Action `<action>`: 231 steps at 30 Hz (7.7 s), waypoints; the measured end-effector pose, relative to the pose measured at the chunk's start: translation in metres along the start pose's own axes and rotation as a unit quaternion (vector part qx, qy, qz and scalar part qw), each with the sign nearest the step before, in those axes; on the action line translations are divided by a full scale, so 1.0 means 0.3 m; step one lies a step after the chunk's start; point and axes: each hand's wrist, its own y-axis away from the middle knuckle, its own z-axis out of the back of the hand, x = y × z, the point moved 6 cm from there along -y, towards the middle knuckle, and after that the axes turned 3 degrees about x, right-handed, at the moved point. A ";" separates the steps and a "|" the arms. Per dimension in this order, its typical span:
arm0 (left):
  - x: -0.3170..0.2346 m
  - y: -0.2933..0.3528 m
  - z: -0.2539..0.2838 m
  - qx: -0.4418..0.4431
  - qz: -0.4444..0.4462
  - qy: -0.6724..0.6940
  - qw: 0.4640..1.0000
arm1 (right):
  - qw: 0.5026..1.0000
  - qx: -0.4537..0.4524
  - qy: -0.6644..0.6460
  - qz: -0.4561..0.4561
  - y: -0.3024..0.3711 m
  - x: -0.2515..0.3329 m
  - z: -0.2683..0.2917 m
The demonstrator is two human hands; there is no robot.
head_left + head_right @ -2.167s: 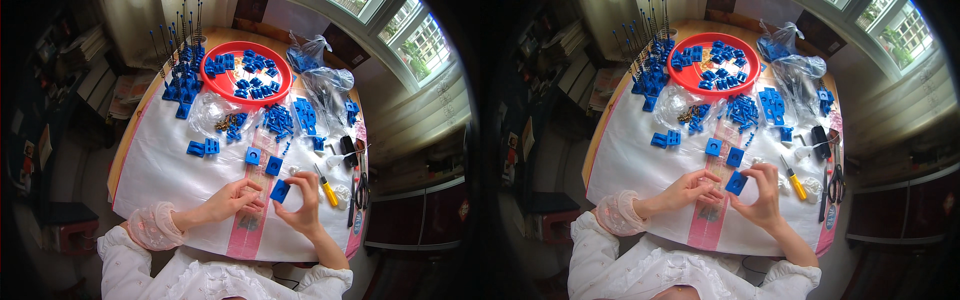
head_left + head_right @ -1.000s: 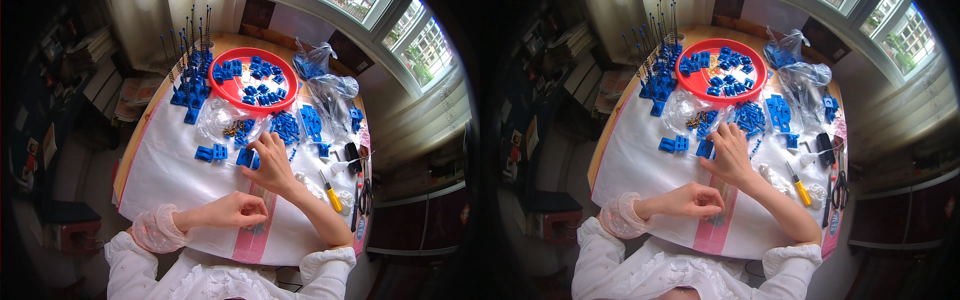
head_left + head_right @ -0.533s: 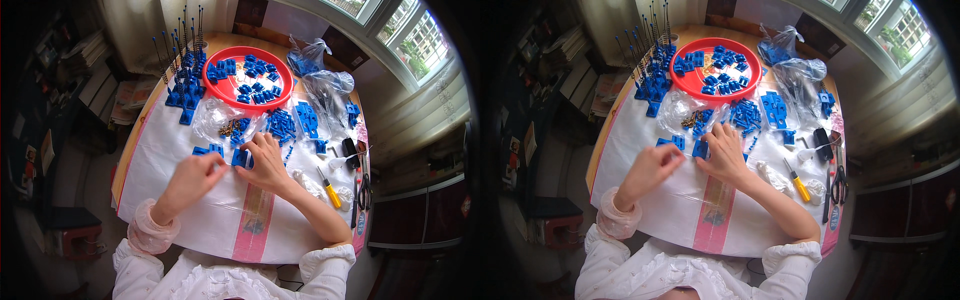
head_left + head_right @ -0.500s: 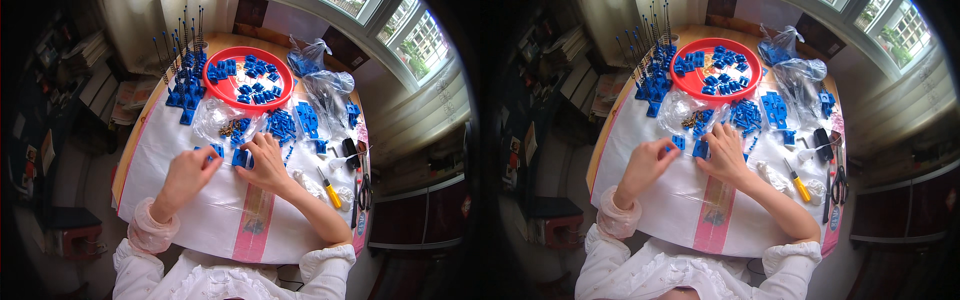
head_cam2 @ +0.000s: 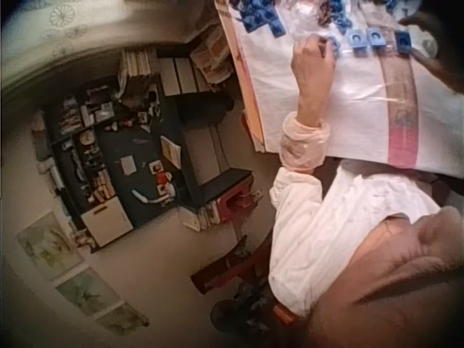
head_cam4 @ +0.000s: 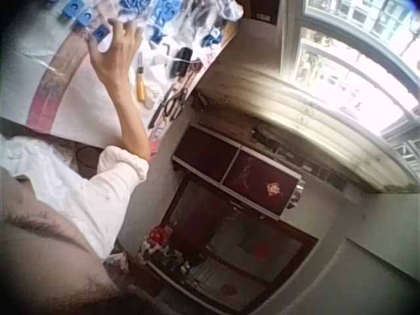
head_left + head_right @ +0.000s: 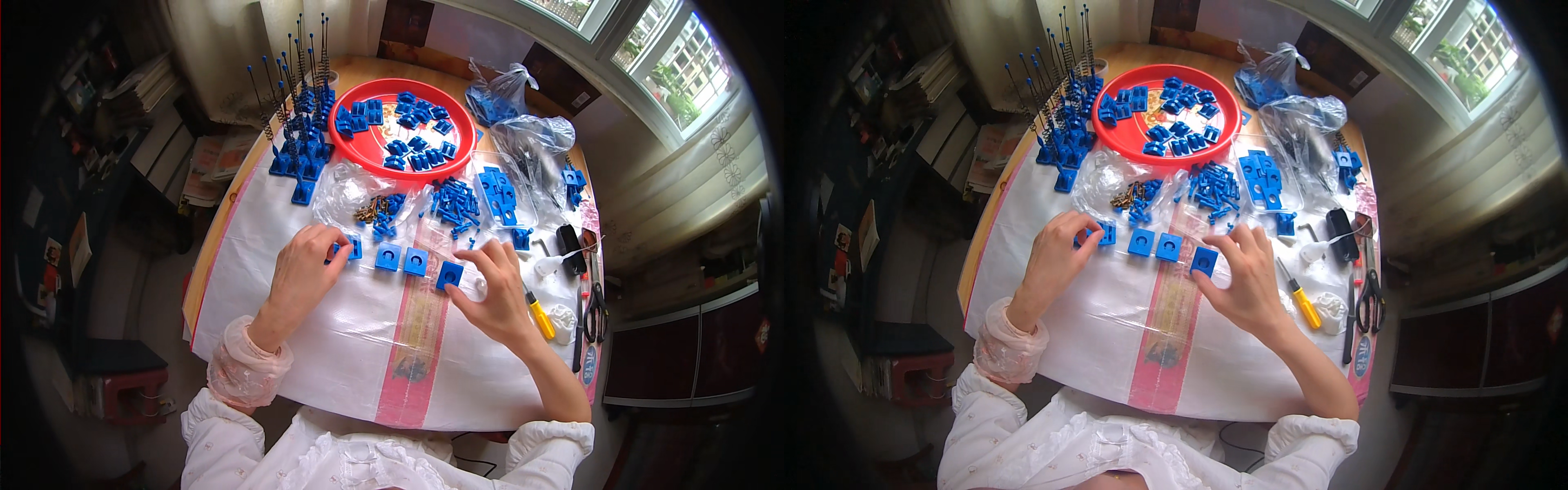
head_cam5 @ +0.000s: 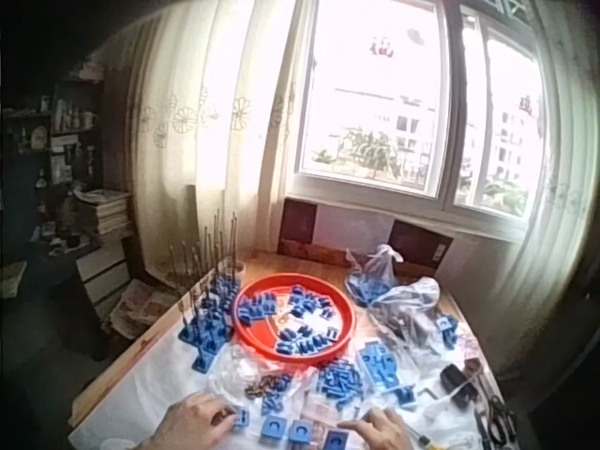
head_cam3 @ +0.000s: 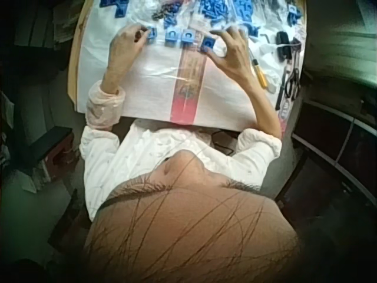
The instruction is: Assembling blue plastic housing components by inserting small internal parts.
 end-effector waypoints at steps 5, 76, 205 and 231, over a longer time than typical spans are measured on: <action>-0.022 0.003 -0.001 -0.015 -0.015 0.009 1.000 | 0.998 -0.034 0.017 -0.055 0.067 -0.095 0.072; -0.303 0.176 -0.127 0.282 0.010 0.264 0.922 | 0.701 0.000 -0.624 -0.345 0.268 -0.074 -0.152; -0.262 0.198 -0.461 0.291 0.289 0.824 0.389 | 0.807 -0.284 -0.487 -0.175 0.362 -0.278 0.080; -0.263 0.204 -0.464 0.300 0.284 0.826 0.384 | 0.823 -0.288 -0.461 -0.164 0.357 -0.264 0.084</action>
